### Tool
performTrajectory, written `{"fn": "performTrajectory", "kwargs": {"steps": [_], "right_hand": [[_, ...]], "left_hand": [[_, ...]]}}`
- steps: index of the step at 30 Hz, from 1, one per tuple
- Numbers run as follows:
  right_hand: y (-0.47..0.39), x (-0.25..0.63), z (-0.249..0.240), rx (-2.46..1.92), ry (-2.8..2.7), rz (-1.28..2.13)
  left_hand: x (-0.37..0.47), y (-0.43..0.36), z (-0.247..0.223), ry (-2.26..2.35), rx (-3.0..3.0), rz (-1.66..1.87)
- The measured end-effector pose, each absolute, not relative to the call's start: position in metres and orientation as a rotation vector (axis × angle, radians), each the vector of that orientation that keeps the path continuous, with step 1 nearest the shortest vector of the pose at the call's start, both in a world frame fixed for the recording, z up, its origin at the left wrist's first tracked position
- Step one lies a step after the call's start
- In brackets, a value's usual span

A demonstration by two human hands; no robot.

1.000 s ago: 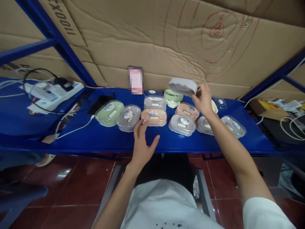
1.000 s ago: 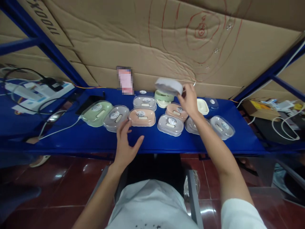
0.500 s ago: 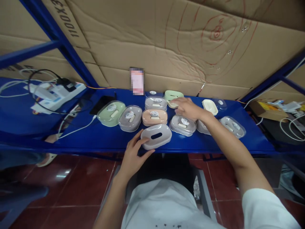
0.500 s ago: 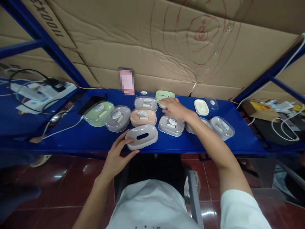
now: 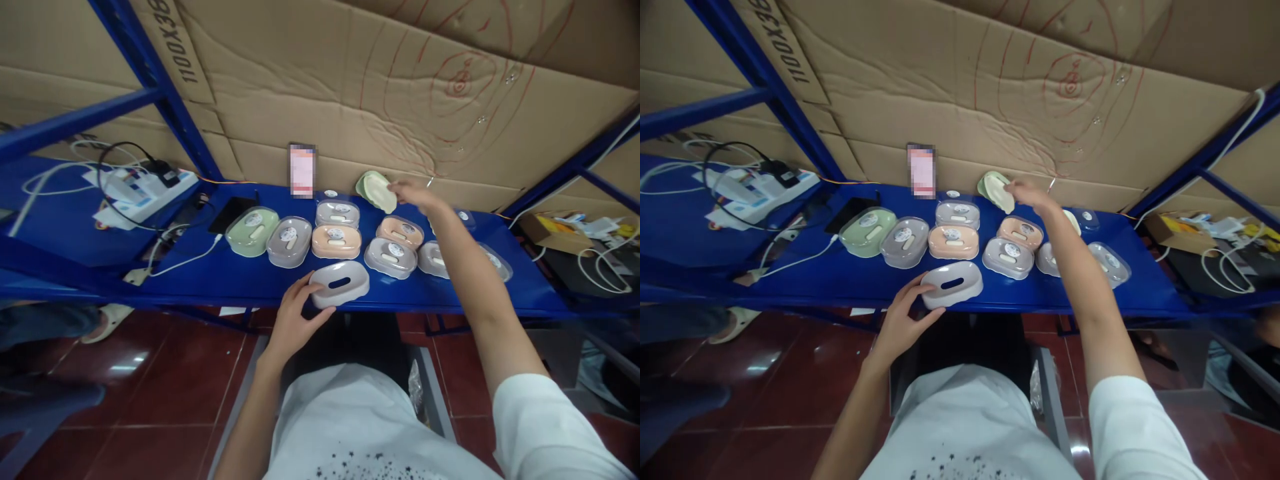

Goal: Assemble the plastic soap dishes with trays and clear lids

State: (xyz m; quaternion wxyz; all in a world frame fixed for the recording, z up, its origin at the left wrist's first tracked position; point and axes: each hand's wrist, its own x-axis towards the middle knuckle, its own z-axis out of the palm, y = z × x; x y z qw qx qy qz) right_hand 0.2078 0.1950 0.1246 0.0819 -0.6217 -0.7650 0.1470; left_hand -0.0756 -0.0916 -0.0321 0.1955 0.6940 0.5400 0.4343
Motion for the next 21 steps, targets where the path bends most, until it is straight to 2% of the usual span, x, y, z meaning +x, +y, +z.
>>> {"fn": "performTrajectory", "kwargs": {"steps": [5, 11, 16, 21], "right_hand": [[0.113, 0.252, 0.137, -1.414, -2.003, 0.532], [-0.038, 0.236, 0.067, -1.05, -2.51, 0.087], [-0.057, 0.215, 0.008, -0.99, -2.545, 0.01], [-0.047, 0.223, -0.016, -1.022, -2.244, 0.149]], "left_hand": [[-0.075, -0.095, -0.03, 1.412, 1.746, 1.436], [-0.088, -0.097, -0.026, 1.288, 1.625, 1.745], [-0.079, -0.087, -0.017, 1.349, 1.916, 1.451], [-0.066, -0.076, -0.022, 1.43, 2.042, 1.226]]}}
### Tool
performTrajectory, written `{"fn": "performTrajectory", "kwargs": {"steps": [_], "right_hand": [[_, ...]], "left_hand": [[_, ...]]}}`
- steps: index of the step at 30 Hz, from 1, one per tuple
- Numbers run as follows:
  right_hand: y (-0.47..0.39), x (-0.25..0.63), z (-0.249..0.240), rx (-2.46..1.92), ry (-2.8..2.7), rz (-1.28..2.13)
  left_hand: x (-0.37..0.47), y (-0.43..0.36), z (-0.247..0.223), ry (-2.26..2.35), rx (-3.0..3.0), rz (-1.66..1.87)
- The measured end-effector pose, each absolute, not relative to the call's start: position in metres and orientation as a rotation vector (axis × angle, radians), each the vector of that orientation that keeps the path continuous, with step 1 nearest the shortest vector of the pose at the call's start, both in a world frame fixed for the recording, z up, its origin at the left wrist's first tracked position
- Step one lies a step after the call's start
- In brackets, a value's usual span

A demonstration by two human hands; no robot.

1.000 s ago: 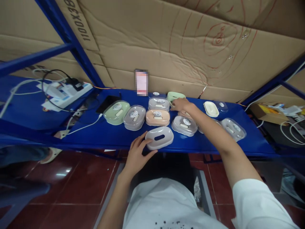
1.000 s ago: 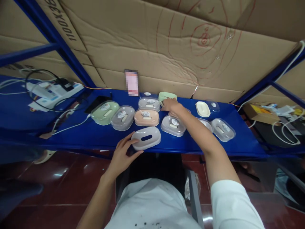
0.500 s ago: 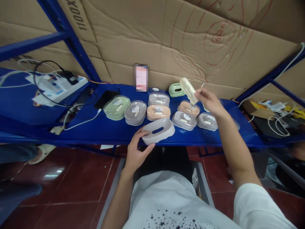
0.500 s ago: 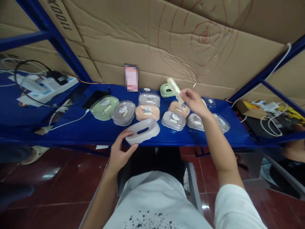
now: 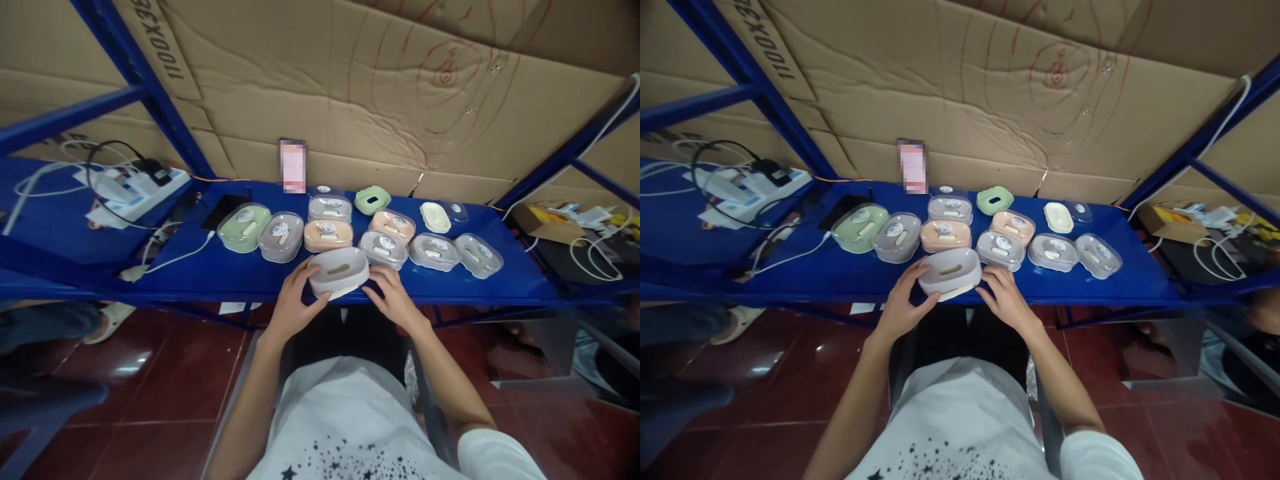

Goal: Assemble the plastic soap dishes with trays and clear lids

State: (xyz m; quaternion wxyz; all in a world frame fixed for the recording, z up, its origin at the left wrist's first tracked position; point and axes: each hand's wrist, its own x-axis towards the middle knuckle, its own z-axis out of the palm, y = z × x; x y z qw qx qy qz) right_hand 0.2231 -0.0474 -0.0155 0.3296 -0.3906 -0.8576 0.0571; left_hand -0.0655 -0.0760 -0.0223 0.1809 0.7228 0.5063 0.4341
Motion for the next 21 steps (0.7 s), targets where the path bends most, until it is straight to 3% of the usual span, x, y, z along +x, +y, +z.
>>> {"fn": "performTrajectory", "kwargs": {"steps": [4, 8, 21], "right_hand": [[-0.052, 0.232, -0.019, -1.068, -2.033, 0.278], [-0.049, 0.229, -0.013, -1.028, -2.273, 0.337], [-0.042, 0.215, -0.017, -1.028, -2.419, 0.142]], "left_hand": [[-0.061, -0.076, -0.025, 1.481, 2.14, 1.178], [-0.056, -0.078, -0.028, 1.538, 2.219, 1.166], [-0.062, -0.082, -0.035, 1.542, 2.356, 1.103]]}}
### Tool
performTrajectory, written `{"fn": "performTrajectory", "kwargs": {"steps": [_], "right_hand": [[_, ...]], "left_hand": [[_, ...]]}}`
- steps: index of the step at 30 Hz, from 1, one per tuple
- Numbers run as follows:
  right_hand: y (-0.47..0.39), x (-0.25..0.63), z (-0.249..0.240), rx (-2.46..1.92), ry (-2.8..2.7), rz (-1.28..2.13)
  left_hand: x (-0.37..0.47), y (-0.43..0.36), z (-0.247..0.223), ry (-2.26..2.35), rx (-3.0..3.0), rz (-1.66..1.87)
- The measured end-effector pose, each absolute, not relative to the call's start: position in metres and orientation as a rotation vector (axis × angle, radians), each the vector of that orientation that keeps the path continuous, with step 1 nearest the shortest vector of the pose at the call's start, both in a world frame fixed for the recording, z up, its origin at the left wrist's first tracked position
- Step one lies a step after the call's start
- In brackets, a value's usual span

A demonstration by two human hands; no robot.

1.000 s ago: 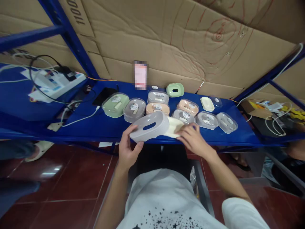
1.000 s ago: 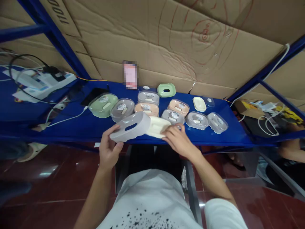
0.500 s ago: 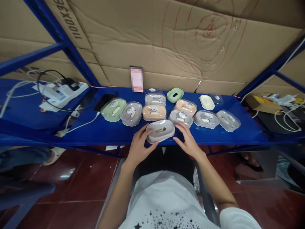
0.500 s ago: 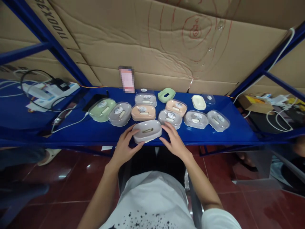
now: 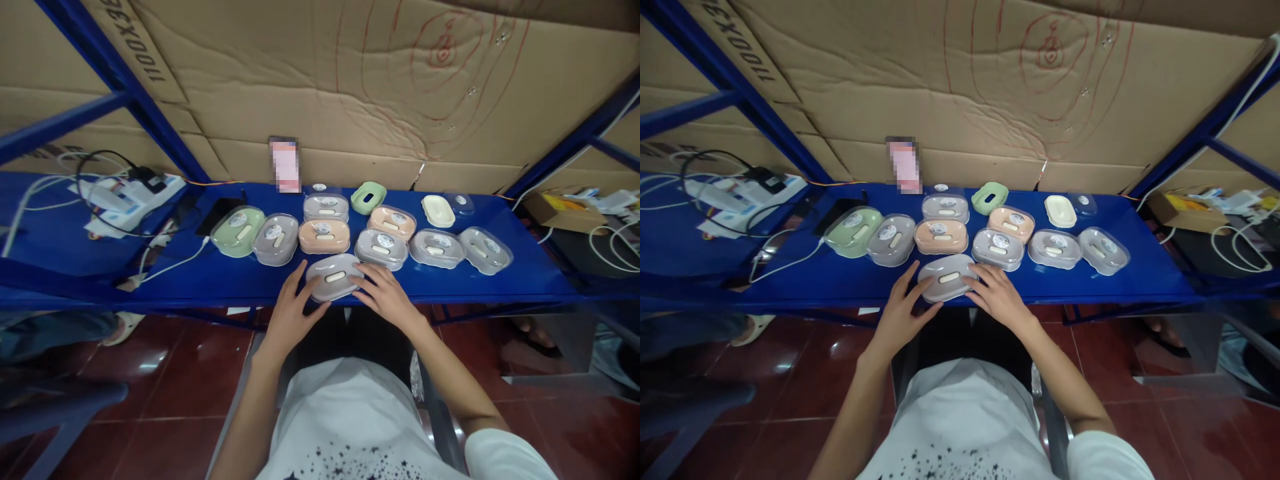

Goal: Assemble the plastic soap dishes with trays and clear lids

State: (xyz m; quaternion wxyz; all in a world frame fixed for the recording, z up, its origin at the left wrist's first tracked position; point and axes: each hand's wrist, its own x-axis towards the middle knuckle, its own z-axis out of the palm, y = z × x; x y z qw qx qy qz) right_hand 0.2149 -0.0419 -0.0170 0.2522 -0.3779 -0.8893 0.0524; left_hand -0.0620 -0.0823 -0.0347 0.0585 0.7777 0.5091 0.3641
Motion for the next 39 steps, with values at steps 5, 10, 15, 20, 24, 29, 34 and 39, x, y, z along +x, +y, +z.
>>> {"fn": "performTrajectory", "kwargs": {"steps": [5, 10, 15, 20, 24, 29, 34, 39], "right_hand": [[-0.021, 0.226, 0.015, -0.967, -2.468, 0.022], [0.078, 0.22, 0.083, -1.364, -2.376, -0.139], [0.162, 0.18, 0.095, -1.796, -2.54, 0.013], [0.174, 0.178, 0.095, -1.77, -2.438, 0.082], [0.135, 0.212, 0.114, -1.616, -2.149, 0.175], [0.025, 0.231, 0.101, -1.099, -1.486, 1.042], [-0.035, 0.218, 0.052, -1.065, -1.199, 1.585], [-0.029, 0.211, 0.023, -1.156, -1.461, 1.192]], "left_hand": [[-0.062, -0.082, -0.038, 1.542, 2.41, 1.091], [-0.059, -0.082, -0.04, 1.604, 2.397, 1.068], [-0.056, -0.084, -0.045, 1.652, 2.388, 1.046], [-0.058, -0.084, -0.046, 1.64, 2.405, 0.998], [-0.056, -0.085, -0.04, 1.617, 2.327, 1.012], [-0.047, -0.092, -0.017, 1.442, 2.124, 1.432], [-0.04, -0.098, 0.006, 1.28, 2.129, 1.521], [-0.038, -0.094, -0.001, 1.379, 2.122, 1.536]]}}
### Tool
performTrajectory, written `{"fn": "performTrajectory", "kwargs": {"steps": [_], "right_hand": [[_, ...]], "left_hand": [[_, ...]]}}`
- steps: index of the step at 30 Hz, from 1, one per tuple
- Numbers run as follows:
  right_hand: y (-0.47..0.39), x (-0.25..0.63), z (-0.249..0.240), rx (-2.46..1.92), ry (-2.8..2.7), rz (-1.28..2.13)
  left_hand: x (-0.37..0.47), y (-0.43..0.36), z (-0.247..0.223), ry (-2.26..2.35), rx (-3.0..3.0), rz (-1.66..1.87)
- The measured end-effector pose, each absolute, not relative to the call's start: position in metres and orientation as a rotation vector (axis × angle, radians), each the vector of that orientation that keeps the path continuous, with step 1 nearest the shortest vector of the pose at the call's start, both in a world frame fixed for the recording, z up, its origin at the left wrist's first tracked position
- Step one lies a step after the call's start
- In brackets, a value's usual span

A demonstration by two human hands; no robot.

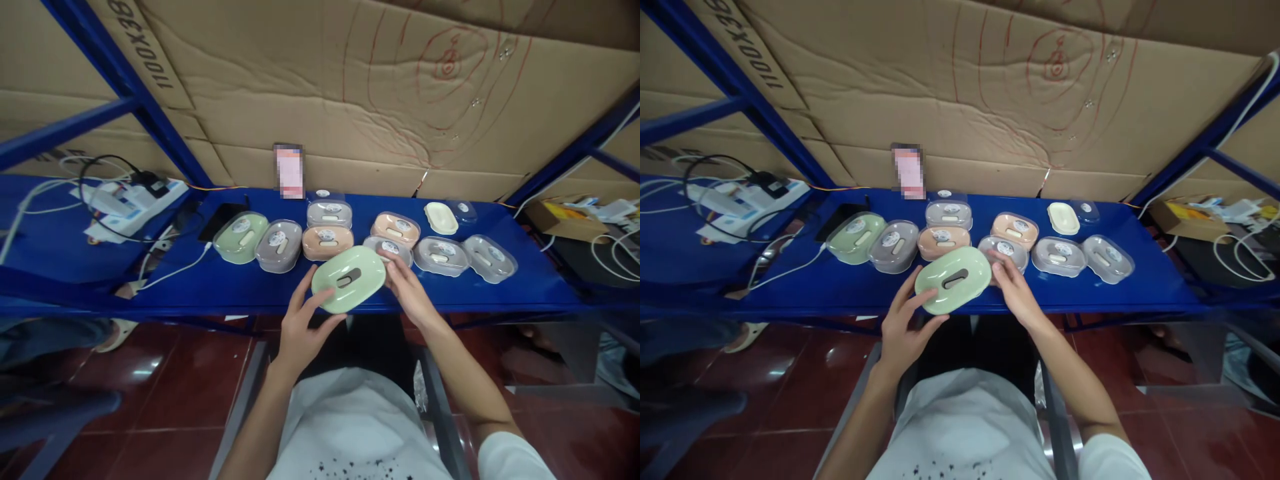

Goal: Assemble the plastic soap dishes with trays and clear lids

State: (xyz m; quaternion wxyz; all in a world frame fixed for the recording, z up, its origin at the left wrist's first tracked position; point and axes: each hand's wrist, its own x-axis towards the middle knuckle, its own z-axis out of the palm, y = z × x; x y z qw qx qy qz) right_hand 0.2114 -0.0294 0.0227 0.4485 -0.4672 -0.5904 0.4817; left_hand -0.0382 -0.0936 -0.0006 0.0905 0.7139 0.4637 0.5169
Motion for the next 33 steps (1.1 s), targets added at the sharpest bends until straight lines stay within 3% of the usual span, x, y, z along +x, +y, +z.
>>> {"fn": "performTrajectory", "kwargs": {"steps": [4, 8, 13, 17, 22, 26, 33], "right_hand": [[-0.03, 0.216, 0.013, -1.129, -1.95, 0.527], [-0.033, 0.216, 0.0, -0.991, -2.318, 0.264], [-0.035, 0.216, -0.001, -0.961, -2.342, 0.202], [-0.01, 0.236, 0.032, -0.912, -2.339, 0.11], [0.087, 0.268, 0.081, -1.358, -2.249, -0.12], [0.165, 0.268, 0.092, -1.857, -2.414, -0.111], [0.241, 0.225, 0.09, -1.842, -2.688, 0.061]], "left_hand": [[-0.051, -0.082, -0.015, 1.457, 2.103, 1.405], [-0.064, -0.075, -0.022, 1.41, 2.121, 1.229], [-0.063, -0.072, -0.018, 1.384, 2.097, 1.21], [-0.058, -0.069, -0.012, 1.395, 2.09, 1.255], [-0.061, -0.07, -0.021, 1.552, 2.273, 1.048], [-0.065, -0.075, -0.031, 1.596, 2.374, 0.937], [-0.065, -0.079, -0.03, 1.604, 2.37, 0.917]]}}
